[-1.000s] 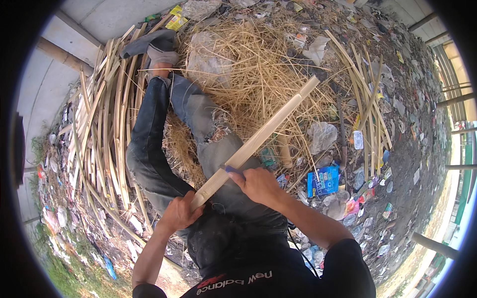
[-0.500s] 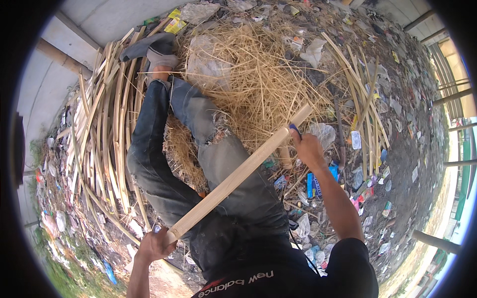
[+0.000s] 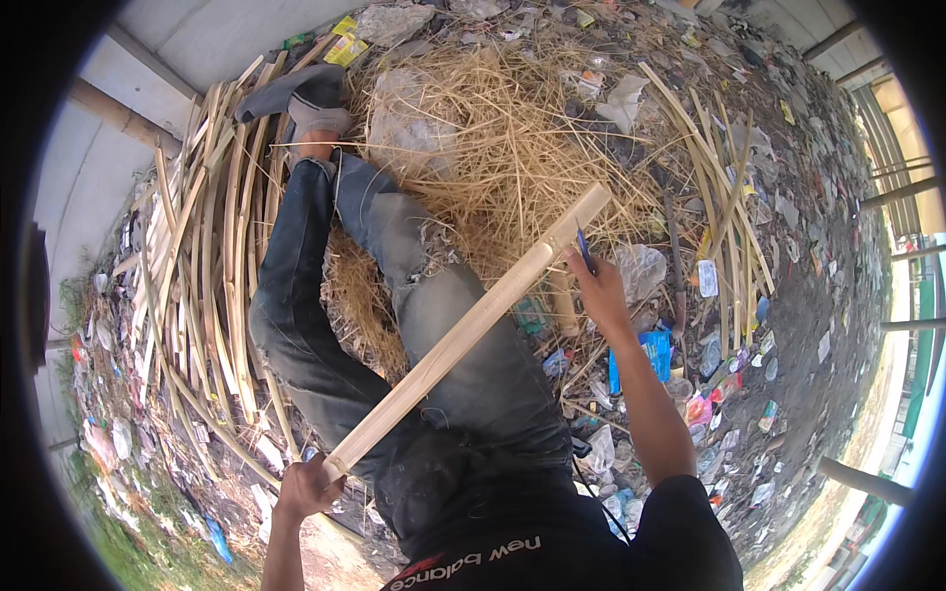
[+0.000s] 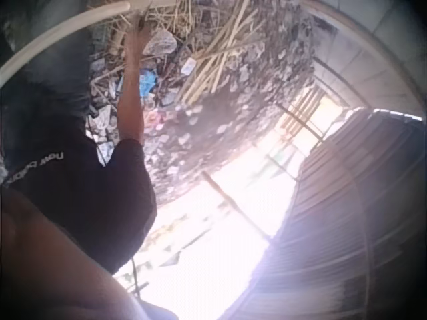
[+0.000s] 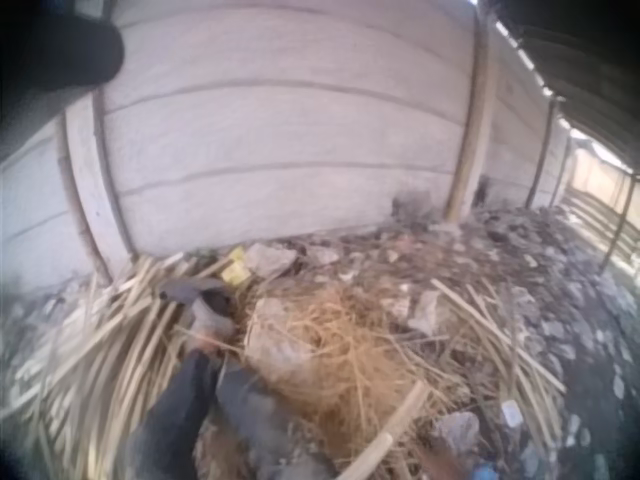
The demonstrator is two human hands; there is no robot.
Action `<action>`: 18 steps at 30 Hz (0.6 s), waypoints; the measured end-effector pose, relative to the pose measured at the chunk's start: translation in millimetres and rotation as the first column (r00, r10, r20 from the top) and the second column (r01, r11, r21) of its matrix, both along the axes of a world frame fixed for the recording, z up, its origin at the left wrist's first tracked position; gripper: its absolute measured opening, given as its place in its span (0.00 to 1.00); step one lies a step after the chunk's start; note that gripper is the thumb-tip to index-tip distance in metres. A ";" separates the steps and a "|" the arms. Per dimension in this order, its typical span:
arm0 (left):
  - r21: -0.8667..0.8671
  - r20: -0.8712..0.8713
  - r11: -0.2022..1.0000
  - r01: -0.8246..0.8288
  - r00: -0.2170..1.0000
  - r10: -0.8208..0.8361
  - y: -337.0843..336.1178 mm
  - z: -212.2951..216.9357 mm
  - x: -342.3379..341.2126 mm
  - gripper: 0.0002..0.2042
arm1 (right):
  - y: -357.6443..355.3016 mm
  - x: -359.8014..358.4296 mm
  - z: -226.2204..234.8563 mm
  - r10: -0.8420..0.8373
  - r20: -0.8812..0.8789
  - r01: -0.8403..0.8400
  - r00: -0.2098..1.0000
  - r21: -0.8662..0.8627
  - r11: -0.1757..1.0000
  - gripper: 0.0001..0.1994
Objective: The person sits on a pile of straw and debris, holding a long bamboo strip on their lap. They use a knife to shave thin strips off the bamboo, repeatedly scraping the blade along the length of the material to smooth or thin it.
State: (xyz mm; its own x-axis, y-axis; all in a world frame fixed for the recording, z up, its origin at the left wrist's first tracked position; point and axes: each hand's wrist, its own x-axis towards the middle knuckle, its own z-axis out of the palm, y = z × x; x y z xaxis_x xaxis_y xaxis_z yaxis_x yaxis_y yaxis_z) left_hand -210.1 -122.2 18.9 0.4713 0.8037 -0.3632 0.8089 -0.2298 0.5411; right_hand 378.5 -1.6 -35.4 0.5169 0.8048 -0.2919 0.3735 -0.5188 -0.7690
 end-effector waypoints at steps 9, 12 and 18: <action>0.082 -0.121 0.997 0.009 0.993 0.001 9.2 1.5 18.4 0.15 | 13.2 -51.3 -14.3 -0.050 -0.202 0.093 0.978 0.212 0.973 0.23; 0.080 -0.133 0.997 0.011 0.991 0.000 8.7 4.9 23.8 0.15 | 17.5 -55.7 -15.0 -0.083 -0.240 0.127 0.967 0.175 0.976 0.24; 0.074 -0.113 0.997 0.026 0.993 -0.018 10.8 2.4 28.2 0.16 | 15.8 -71.2 -13.2 -0.040 -0.259 0.074 0.965 0.122 0.990 0.22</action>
